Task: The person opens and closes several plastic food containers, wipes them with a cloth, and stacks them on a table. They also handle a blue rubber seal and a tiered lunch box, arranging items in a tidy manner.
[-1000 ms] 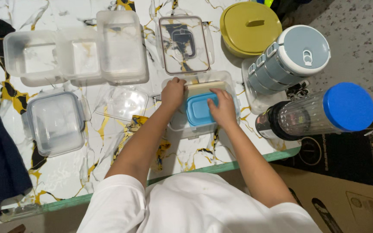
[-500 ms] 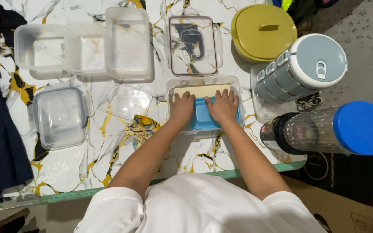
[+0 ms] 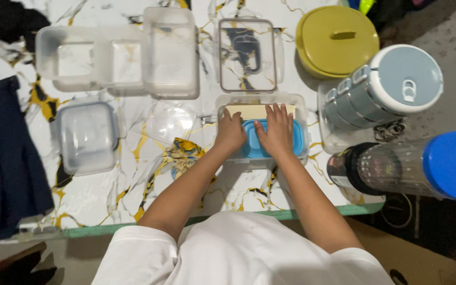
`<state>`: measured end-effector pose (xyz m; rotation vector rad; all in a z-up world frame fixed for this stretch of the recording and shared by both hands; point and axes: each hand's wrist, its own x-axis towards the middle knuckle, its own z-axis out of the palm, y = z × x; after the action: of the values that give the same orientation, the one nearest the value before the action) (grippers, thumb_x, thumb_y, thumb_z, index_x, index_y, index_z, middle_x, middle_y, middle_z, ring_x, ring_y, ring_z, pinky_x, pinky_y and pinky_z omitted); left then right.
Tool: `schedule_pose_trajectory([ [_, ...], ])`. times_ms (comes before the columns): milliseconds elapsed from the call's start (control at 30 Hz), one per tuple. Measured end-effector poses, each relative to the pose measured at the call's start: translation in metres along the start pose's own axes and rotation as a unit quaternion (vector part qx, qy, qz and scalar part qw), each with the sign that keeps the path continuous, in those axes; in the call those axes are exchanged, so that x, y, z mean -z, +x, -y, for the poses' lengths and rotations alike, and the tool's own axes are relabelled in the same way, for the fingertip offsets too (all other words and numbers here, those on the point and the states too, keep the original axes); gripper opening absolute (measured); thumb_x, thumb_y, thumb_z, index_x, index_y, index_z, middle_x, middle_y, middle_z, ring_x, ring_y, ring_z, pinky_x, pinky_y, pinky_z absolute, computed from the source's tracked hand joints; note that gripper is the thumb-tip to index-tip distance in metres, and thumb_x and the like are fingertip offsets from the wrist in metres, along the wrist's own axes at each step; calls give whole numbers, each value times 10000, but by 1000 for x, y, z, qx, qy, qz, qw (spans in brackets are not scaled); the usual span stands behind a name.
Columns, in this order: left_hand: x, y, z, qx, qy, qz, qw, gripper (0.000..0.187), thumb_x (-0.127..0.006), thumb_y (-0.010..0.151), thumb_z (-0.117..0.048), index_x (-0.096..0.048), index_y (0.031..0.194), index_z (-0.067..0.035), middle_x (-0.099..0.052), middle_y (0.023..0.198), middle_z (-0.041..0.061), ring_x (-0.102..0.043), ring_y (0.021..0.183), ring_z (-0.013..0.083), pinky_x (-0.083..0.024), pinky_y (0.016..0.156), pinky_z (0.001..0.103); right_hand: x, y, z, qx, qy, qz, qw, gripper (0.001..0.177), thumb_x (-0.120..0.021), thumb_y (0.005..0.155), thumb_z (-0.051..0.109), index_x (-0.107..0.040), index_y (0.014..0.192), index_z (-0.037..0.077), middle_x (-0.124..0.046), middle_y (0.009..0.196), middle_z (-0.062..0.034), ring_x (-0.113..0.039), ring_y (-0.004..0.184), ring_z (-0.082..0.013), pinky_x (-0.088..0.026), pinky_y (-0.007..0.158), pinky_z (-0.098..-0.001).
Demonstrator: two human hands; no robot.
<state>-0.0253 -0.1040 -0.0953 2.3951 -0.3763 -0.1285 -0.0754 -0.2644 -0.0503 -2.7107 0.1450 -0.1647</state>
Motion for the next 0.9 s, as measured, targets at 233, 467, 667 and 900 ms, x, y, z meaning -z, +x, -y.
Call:
schedule_pose_trajectory([
  [233, 98, -38, 14, 44, -176, -20, 983, 290, -682, 904, -135, -690, 1186, -70, -690, 1169, 182, -713, 976, 299, -573, 857, 393, -4, 0, 97, 134, 78, -44, 987, 476, -675, 944, 247, -584, 1380, 82, -536, 1447, -190, -406, 1422, -411, -237, 1194, -567],
  [467, 171, -70, 47, 141, -153, -14, 978, 280, -643, 990, -294, -742, 890, -53, -748, 778, 97, -730, 711, 317, -551, 682, 424, -20, -9, 156, 165, 131, -23, 977, 245, -699, 910, 209, -727, 1133, 114, -720, 972, -83, -649, 1036, -292, -390, 1076, -523],
  [667, 133, -28, 68, 102, -104, -9, 989, 252, -539, 1049, -283, -714, 1067, -103, -735, 839, 165, -703, 808, 367, -541, 772, 476, -23, 2, 142, 73, 45, 20, 996, 203, -699, 1015, 343, -757, 968, 155, -732, 863, -54, -684, 906, -265, -436, 1098, -459],
  [900, 38, 101, 97, 2, -100, 4, 995, 283, -620, 931, -140, -682, 1207, -142, -661, 1249, 166, -609, 1185, 353, -484, 1017, 449, 2, 31, 101, 78, 88, -62, 991, 412, -656, 933, 219, -643, 1336, 135, -667, 1298, -122, -566, 1268, -351, -374, 1094, -509],
])
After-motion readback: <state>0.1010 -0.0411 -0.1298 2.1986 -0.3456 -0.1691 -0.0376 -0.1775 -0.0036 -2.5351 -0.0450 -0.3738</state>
